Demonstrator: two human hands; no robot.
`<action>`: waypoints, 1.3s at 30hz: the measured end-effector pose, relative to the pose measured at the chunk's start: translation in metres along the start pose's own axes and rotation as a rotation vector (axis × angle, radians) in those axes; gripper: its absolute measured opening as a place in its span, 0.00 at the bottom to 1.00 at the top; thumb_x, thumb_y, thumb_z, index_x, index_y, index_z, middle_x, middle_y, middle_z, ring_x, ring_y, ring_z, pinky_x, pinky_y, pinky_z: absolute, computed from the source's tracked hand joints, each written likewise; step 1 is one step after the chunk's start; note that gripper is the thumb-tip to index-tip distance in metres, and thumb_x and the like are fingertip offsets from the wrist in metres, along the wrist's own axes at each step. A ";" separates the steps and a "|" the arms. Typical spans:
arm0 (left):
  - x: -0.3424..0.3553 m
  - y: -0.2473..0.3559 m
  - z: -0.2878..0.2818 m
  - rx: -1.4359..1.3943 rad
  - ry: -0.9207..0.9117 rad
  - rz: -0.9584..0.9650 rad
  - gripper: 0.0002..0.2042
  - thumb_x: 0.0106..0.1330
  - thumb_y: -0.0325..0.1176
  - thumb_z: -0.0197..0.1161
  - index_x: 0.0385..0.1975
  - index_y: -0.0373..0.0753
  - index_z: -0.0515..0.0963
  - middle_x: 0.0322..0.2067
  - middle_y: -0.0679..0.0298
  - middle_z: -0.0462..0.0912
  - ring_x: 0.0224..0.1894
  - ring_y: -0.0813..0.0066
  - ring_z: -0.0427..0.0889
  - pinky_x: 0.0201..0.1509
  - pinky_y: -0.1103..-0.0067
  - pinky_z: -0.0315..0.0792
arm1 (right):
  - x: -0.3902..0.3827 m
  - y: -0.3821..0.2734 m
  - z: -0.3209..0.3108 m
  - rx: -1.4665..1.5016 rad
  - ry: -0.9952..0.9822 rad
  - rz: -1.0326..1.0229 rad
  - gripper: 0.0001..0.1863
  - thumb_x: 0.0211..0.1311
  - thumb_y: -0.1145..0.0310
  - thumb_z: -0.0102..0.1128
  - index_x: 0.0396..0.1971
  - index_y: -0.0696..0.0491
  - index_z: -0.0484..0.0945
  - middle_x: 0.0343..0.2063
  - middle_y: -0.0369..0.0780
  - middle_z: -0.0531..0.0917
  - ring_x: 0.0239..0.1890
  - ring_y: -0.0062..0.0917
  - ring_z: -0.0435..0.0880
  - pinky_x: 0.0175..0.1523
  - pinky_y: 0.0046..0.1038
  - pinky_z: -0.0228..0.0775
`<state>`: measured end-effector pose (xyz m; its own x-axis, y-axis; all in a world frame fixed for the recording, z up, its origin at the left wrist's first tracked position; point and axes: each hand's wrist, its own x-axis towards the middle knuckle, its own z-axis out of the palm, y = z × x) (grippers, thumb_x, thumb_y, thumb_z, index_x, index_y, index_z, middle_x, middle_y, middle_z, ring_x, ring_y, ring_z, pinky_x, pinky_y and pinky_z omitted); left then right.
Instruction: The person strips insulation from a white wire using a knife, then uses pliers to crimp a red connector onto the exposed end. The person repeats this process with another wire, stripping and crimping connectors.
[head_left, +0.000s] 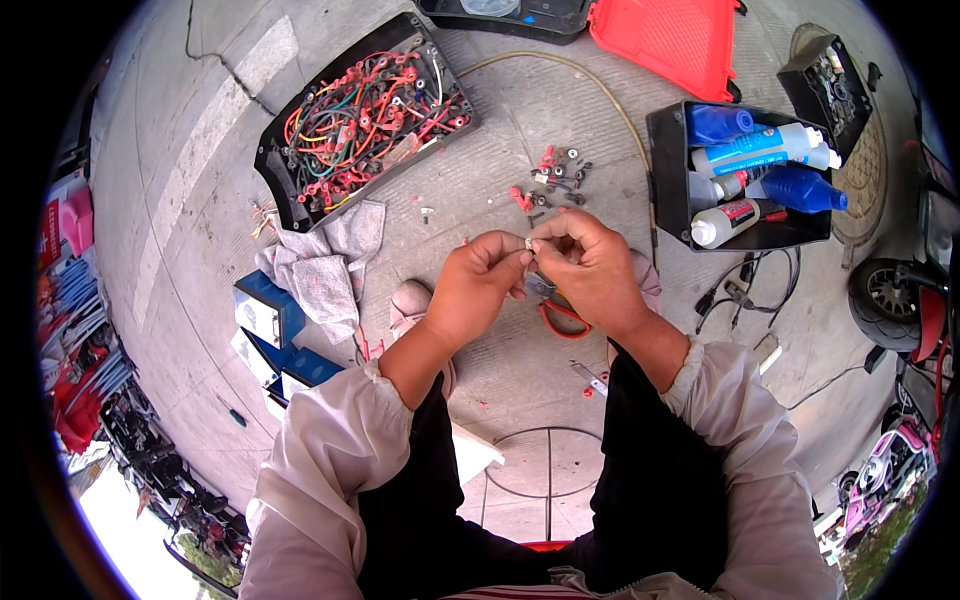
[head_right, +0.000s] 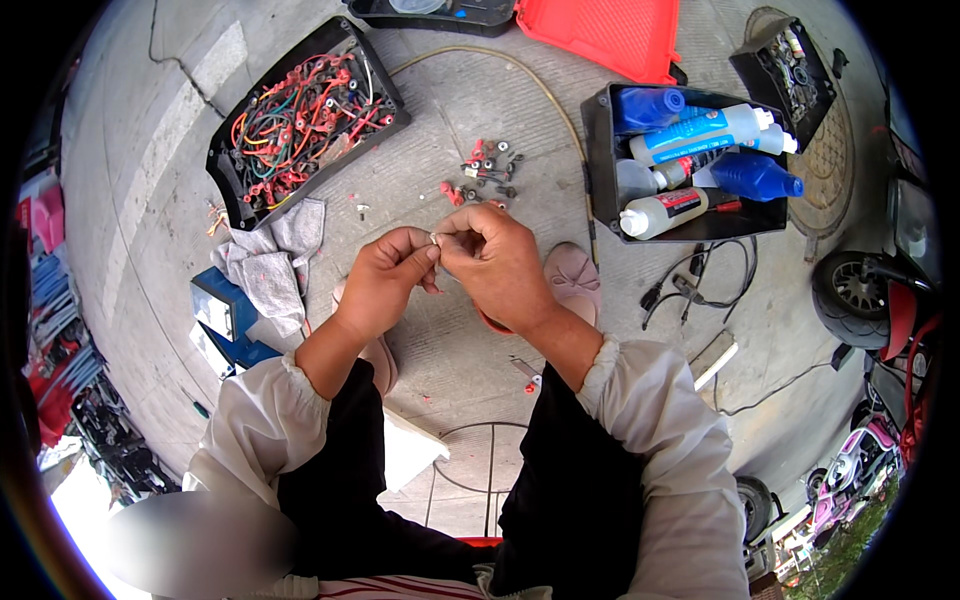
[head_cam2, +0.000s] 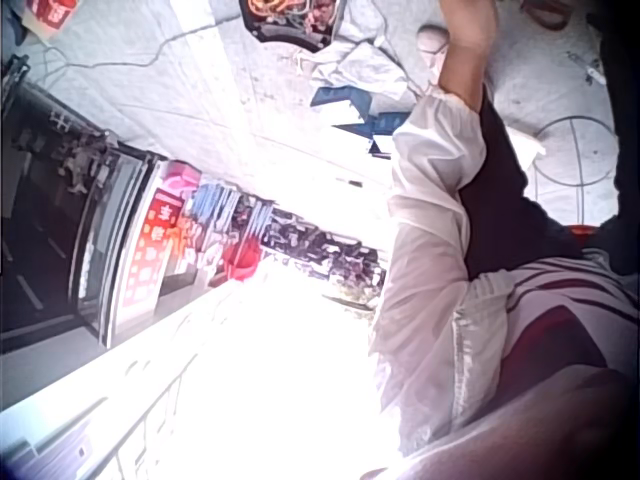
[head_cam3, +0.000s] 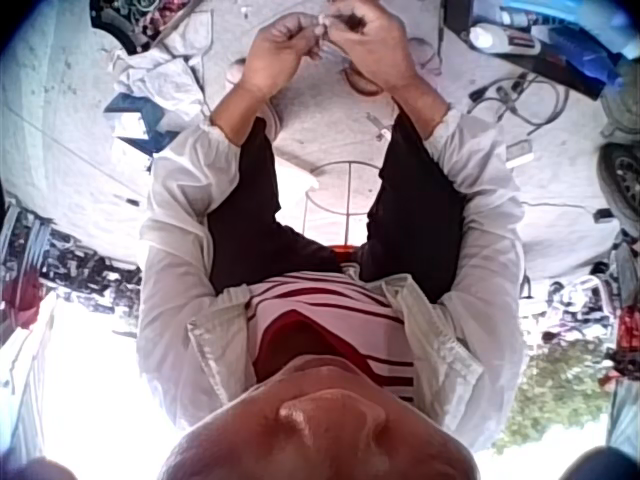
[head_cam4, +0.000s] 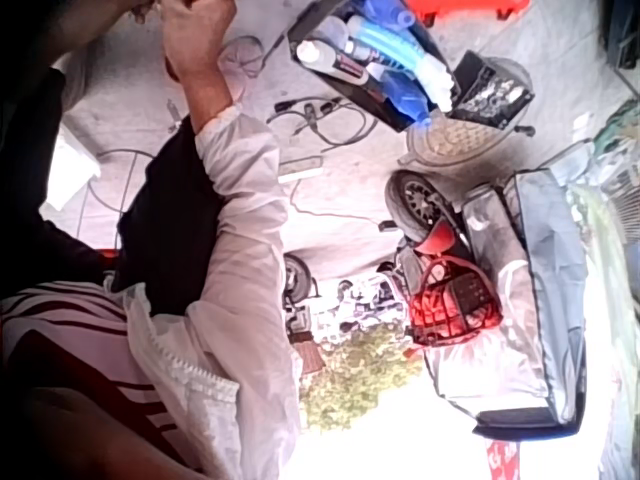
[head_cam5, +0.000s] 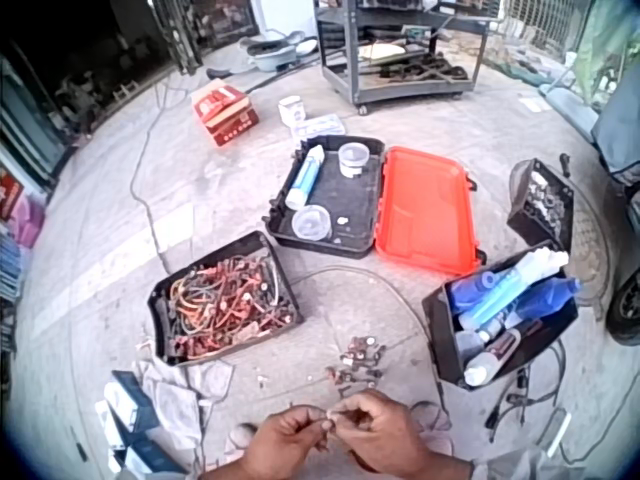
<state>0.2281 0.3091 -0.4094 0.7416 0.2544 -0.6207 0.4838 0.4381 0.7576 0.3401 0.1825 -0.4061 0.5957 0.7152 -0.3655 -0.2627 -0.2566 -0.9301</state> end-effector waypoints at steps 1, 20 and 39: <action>-0.001 -0.001 -0.001 0.018 0.006 0.001 0.05 0.70 0.28 0.57 0.37 0.34 0.77 0.26 0.69 0.77 0.26 0.84 0.74 0.32 0.82 0.76 | 0.000 0.000 0.002 0.007 0.000 -0.003 0.03 0.61 0.79 0.58 0.34 0.58 0.77 0.29 0.33 0.80 0.32 0.11 0.78 0.34 0.15 0.69; -0.002 0.004 -0.003 0.029 -0.081 0.088 0.05 0.72 0.29 0.54 0.37 0.36 0.76 0.31 0.67 0.79 0.33 0.82 0.74 0.40 0.83 0.70 | 0.008 0.005 -0.001 0.472 -0.108 0.356 0.05 0.61 0.71 0.56 0.29 0.56 0.76 0.26 0.33 0.78 0.26 0.14 0.73 0.32 0.17 0.65; 0.002 0.000 -0.007 -0.152 0.007 0.002 0.05 0.69 0.31 0.59 0.38 0.37 0.77 0.28 0.69 0.79 0.24 0.85 0.71 0.30 0.85 0.67 | 0.005 -0.005 0.003 0.456 -0.038 0.242 0.06 0.66 0.71 0.55 0.38 0.57 0.75 0.28 0.34 0.78 0.29 0.16 0.75 0.37 0.19 0.69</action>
<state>0.2268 0.3160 -0.4121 0.7393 0.2611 -0.6207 0.4057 0.5630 0.7201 0.3425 0.1892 -0.4031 0.4511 0.6960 -0.5586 -0.6986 -0.1142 -0.7064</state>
